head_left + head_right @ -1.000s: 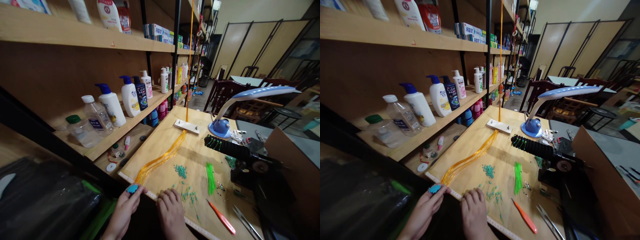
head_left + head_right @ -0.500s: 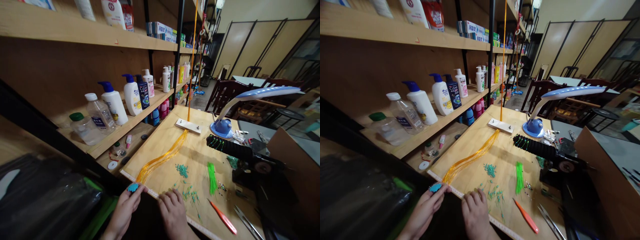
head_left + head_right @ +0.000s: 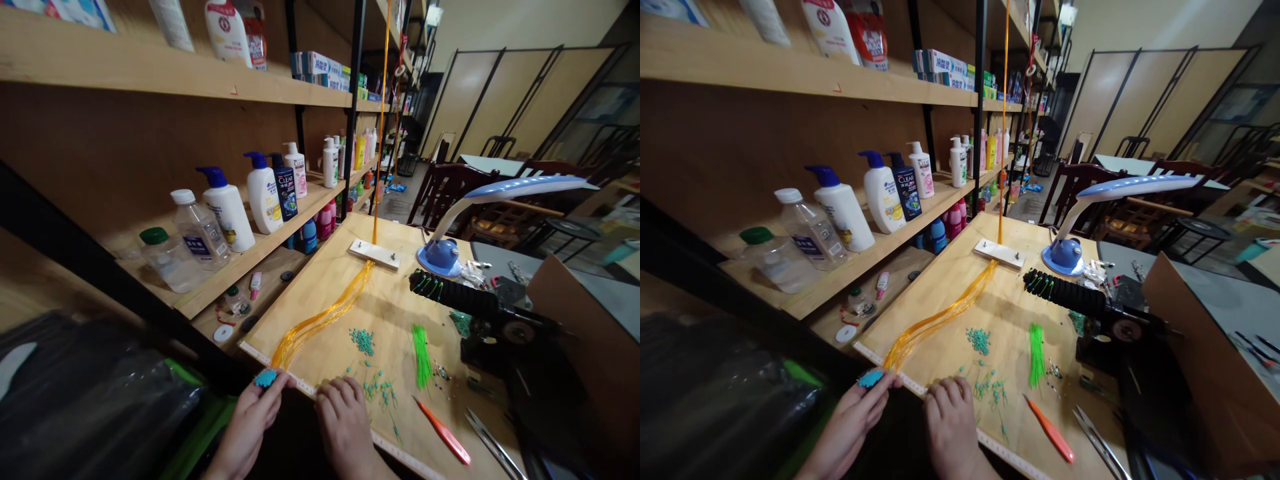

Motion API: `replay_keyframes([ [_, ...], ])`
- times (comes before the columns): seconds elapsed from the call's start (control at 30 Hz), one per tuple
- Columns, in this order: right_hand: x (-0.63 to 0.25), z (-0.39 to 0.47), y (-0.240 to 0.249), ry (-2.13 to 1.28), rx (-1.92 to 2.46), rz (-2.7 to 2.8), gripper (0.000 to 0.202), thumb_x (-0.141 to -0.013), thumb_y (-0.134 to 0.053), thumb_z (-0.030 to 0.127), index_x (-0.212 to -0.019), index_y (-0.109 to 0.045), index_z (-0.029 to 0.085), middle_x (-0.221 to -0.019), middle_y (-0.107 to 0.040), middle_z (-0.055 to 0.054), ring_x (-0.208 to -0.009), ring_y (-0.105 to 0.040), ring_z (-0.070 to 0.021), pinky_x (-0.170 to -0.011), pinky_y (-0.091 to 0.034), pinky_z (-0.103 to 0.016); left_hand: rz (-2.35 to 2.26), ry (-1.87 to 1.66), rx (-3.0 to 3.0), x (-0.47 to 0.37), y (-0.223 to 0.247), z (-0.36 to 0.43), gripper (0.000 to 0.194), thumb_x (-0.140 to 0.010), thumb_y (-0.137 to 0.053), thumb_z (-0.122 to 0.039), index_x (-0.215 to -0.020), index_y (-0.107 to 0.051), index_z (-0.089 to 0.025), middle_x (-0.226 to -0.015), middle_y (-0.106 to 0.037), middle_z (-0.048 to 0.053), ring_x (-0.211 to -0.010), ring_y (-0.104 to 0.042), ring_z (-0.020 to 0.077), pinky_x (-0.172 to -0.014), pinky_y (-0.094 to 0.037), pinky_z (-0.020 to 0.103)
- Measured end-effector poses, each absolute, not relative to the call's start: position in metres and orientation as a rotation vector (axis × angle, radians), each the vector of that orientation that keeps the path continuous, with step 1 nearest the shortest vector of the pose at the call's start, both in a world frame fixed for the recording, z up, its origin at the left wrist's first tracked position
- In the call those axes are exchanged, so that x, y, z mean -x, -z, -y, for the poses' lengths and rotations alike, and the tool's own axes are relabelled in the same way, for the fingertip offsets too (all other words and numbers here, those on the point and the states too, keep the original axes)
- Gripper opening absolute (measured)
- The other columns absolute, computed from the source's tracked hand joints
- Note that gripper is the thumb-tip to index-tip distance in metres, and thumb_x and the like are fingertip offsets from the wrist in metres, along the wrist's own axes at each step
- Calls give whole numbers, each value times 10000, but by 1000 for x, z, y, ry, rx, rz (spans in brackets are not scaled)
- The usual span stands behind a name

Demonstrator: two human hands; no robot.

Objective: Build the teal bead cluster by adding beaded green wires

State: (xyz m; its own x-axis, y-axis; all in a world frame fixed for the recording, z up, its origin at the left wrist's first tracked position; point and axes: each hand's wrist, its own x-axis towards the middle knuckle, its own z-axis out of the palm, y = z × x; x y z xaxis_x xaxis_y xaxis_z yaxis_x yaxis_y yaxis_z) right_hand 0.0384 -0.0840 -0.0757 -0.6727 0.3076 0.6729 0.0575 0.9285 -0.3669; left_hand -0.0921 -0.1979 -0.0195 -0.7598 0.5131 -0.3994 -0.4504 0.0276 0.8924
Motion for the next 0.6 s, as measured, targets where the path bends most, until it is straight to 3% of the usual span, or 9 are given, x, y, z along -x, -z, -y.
replay_keyframes([
  [0.1, -42, 74, 61, -681, 298, 2263, 172, -955, -452, 114, -960, -593, 213, -917, -698, -51, -898, -598, -216, -828, -426, -350, -1555, -1779, 41, 87, 20, 193, 542, -490, -907, -557, -809, -753, -146, -664, -614, -15, -465, -318, 21, -422, -245, 129],
  [0.17, -47, 63, 50, -934, 367, 2207, 129, -961, -466, 172, -917, -580, 215, -886, -680, -54, -854, -599, -205, -758, -443, -317, -1500, -1757, 64, 80, 19, 184, 544, -454, -929, -537, -804, -754, -160, -669, -625, -14, -472, -357, 26, -427, -270, 132],
  [0.27, -58, 46, 33, -1447, 554, 1989, 225, -970, -512, 386, -839, -559, 209, -798, -641, -36, -700, -576, -167, -639, -434, -274, -1393, -1723, -27, 68, 16, 163, 510, -492, -918, -542, -773, -758, -149, -541, -477, -69, -442, -294, 18, -411, -220, 132],
  [0.37, -71, 29, 21, -1884, 713, 1662, 429, -873, -582, 631, -803, -500, 216, -651, -526, 38, -520, -438, -107, -500, -348, -222, -1288, -1686, -104, 54, 14, 137, 489, -524, -909, -537, -739, -751, -126, -495, -362, -103, -429, -234, 4, -409, -180, 124],
  [0.5, -90, 17, 23, -1979, 804, 1484, 550, -734, -686, 725, -762, -488, 212, -566, -377, 102, -482, -284, -72, -478, -241, -198, -1171, -1632, -129, 37, 15, 104, 480, -510, -927, -505, -736, -744, -124, -505, -419, -93, -407, -221, -11, -380, -140, 117],
  [0.6, -96, 16, 39, -1885, 825, 1416, 577, -693, -711, 737, -723, -519, 193, -578, -396, 88, -521, -299, -77, -512, -249, -204, -1109, -1564, -62, 28, 19, 86, 467, -482, -954, -459, -721, -734, -124, -547, -503, -72, -387, -254, -27, -353, -160, 104],
])
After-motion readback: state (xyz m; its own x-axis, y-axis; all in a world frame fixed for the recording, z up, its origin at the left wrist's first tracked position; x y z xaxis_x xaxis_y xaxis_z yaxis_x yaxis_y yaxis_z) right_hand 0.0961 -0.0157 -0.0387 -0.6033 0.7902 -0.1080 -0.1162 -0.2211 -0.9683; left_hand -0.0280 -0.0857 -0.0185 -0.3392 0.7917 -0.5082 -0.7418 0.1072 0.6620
